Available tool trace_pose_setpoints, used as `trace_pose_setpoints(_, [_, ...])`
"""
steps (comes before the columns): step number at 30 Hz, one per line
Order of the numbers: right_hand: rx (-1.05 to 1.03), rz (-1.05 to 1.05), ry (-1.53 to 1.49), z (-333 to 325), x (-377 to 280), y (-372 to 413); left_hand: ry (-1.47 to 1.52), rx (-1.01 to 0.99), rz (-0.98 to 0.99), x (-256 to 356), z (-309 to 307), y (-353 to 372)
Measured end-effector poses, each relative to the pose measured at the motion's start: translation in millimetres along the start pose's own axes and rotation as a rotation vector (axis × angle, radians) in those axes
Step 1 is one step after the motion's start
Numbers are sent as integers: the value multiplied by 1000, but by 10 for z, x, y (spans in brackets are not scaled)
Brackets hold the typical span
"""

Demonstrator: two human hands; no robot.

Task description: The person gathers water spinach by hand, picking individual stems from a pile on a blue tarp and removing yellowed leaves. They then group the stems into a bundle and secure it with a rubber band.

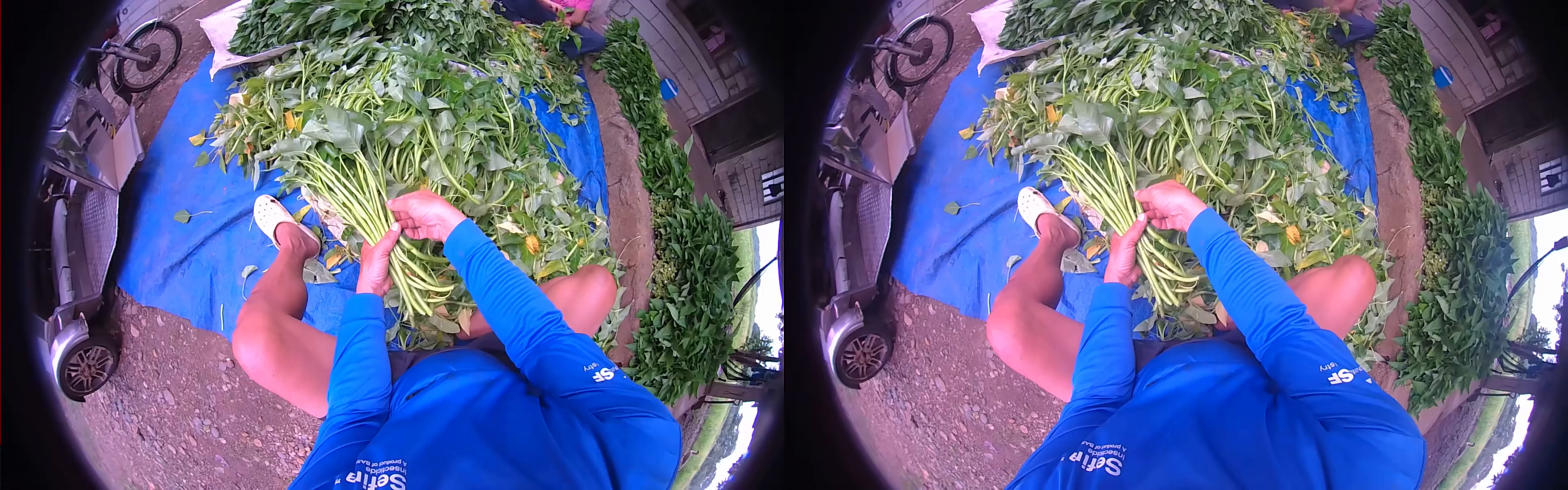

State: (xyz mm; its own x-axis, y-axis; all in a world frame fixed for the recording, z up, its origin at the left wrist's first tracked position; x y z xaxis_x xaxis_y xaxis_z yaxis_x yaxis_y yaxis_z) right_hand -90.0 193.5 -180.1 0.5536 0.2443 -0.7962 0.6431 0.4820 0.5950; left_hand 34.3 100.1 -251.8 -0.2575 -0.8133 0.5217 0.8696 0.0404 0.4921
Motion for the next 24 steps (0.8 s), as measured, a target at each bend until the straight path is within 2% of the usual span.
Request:
trace_pose_setpoints(2, [-22, 12, -56, -46, 47, 5, -19, -4, -17, 13, 43, 29])
trace_pose_setpoints(8, [155, -124, 36, 9, 43, 95, -48, -6, -44, 28, 53, -15])
trace_pose_setpoints(11, [250, -226, 48, -89, 149, -96, -33, 28, -37, 7, 45, -12])
trace_pose_setpoints(14, [208, -116, -120, -241, 107, -9, -10, 42, -31, 31, 43, -9])
trace_pose_setpoints(19, [75, -75, -367, -438, 118, 86, -32, 70, -7, 44, 66, -13])
trace_pose_setpoints(22, [-76, -61, -440, -538, 109, 80, -59, 96, 20, 41, 18, -30])
trace_pose_setpoints(24, [-156, -85, -274, -631, 140, 178, -59, 100, 28, 58, 26, -26])
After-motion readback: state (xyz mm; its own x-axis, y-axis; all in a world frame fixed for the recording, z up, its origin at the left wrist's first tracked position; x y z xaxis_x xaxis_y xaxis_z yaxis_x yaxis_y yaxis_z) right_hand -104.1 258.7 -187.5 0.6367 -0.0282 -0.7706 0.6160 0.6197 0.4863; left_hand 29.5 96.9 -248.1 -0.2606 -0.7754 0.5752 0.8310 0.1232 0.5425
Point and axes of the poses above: each hand's wrist, its own y-axis away from the middle knuckle, its own z-axis out of the palm, x = y × z, the point moved 3 cm from there along -y, towards the middle knuckle, and after that the axes turned 10 degrees about -z, right-handed, at the moved point
